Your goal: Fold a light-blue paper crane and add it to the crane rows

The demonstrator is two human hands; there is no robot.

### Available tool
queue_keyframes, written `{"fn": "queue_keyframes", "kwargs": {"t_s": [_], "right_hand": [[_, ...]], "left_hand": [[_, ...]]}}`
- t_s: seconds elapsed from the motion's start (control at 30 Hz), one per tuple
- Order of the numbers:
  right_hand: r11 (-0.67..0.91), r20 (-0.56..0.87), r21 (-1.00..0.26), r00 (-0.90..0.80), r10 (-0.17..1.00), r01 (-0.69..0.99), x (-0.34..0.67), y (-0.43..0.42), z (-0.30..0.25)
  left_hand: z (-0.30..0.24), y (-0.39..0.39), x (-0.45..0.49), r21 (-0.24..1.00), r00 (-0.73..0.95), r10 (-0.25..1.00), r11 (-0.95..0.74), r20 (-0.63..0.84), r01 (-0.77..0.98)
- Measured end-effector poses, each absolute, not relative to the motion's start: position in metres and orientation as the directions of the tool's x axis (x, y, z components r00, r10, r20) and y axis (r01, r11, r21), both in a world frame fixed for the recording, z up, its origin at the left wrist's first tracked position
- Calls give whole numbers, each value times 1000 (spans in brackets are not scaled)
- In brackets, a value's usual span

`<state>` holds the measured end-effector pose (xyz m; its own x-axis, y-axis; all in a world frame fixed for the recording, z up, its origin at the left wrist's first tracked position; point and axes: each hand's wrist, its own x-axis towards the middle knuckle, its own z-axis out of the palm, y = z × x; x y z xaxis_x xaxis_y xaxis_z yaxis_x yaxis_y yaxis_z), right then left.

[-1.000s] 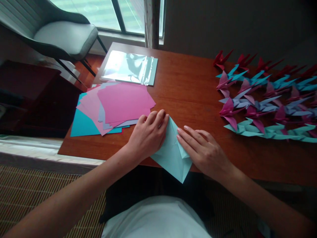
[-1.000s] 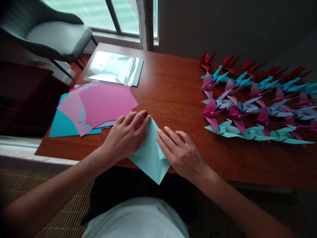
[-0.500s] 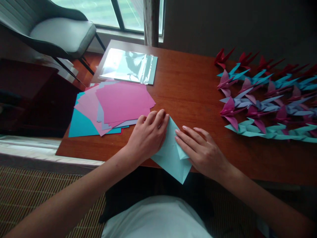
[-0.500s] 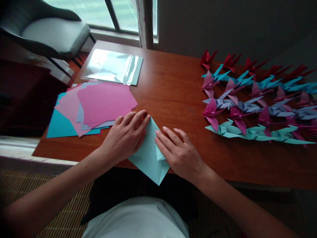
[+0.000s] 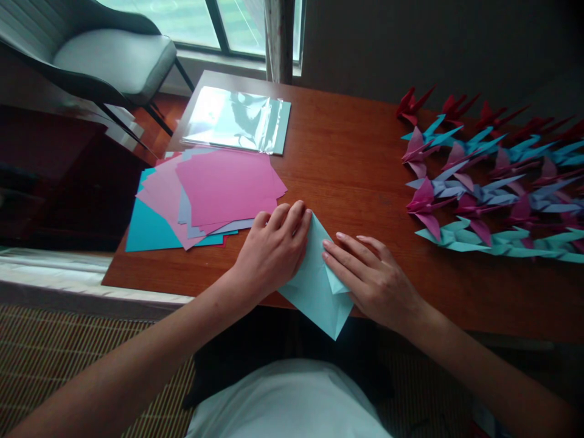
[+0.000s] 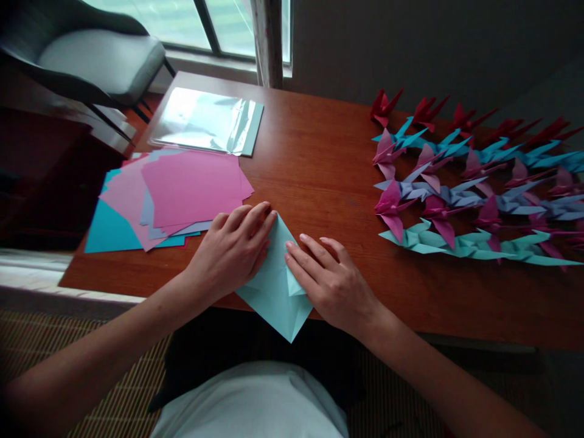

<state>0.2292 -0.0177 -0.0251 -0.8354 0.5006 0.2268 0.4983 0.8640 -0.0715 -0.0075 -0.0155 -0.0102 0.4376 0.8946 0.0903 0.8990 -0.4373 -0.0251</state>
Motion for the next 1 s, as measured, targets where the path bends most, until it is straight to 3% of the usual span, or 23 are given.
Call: {"fn": "queue_keyframes", "kwargs": {"t_s": [0.27,0.4,0.5,1.0], "right_hand": [[863,225,-69,-835,502,501,229,-18,-25],[857,220,-81,-830,513,509,229,-18,-26],[853,227,-88,-824,519,514,229,-18,-27],[862,236,-91,-830,505,499,229,-18,-27]], "left_hand": [[-8,-16,-8,-54,447,888,-444,107,894],[-1,-30,-6,-24,522,832,-527,187,849],[-1,-44,-2,9,586,793,-596,168,803],[-14,-57,3,15,540,835,-545,110,839]]}}
